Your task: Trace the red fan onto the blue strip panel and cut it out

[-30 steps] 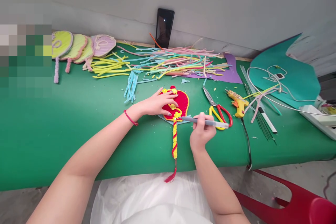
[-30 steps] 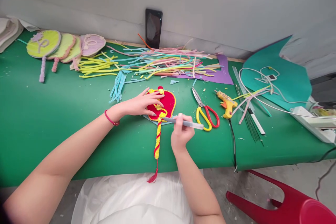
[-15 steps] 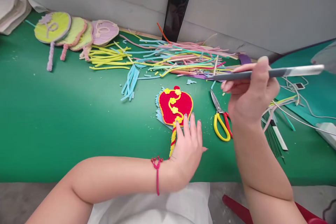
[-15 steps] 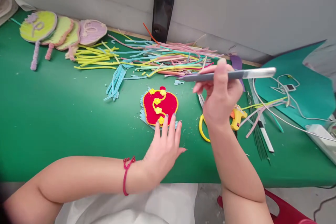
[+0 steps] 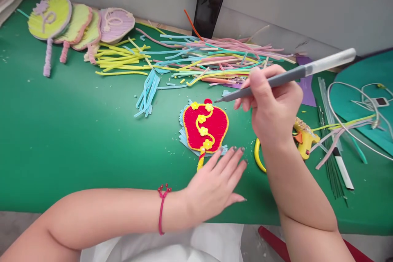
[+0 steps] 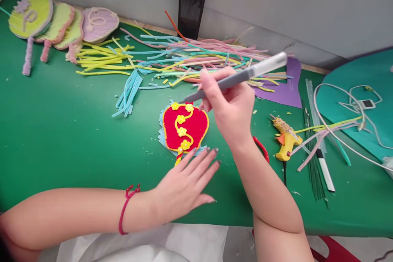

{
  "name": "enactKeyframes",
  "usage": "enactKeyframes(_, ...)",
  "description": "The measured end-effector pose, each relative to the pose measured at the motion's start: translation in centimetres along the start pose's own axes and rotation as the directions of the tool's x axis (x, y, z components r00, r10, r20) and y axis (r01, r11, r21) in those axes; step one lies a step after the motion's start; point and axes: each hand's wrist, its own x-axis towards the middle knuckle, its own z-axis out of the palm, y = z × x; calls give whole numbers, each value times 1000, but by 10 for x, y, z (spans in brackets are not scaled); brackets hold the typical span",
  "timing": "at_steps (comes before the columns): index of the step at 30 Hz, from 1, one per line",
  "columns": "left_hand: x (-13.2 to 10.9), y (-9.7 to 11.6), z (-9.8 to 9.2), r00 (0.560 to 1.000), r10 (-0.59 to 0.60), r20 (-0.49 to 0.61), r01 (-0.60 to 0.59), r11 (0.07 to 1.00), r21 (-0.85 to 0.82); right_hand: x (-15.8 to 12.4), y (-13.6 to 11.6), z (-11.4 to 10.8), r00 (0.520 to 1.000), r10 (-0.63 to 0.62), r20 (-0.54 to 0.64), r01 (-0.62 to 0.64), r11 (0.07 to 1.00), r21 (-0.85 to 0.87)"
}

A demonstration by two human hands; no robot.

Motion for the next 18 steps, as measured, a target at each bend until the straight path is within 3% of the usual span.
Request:
enactKeyframes(5, 20, -27, 15, 984, -177, -23, 177, 984, -31, 2, 3, 25, 985, 92, 143, -95, 995, 14)
enactKeyframes(11, 43, -28, 25, 904, -407, 135, 418, 906, -67, -2, 18, 31, 924, 250, 288, -252, 967, -31)
enactKeyframes(14, 48, -24, 29, 872, -453, 185, 470, 881, -57, -6, 22, 32, 863, 336, 376, -329, 940, -85)
enactKeyframes(18, 48, -19, 40, 867, -462, 189, 470, 882, -1, -12, 25, 36, 742, 393, 544, -361, 917, -170)
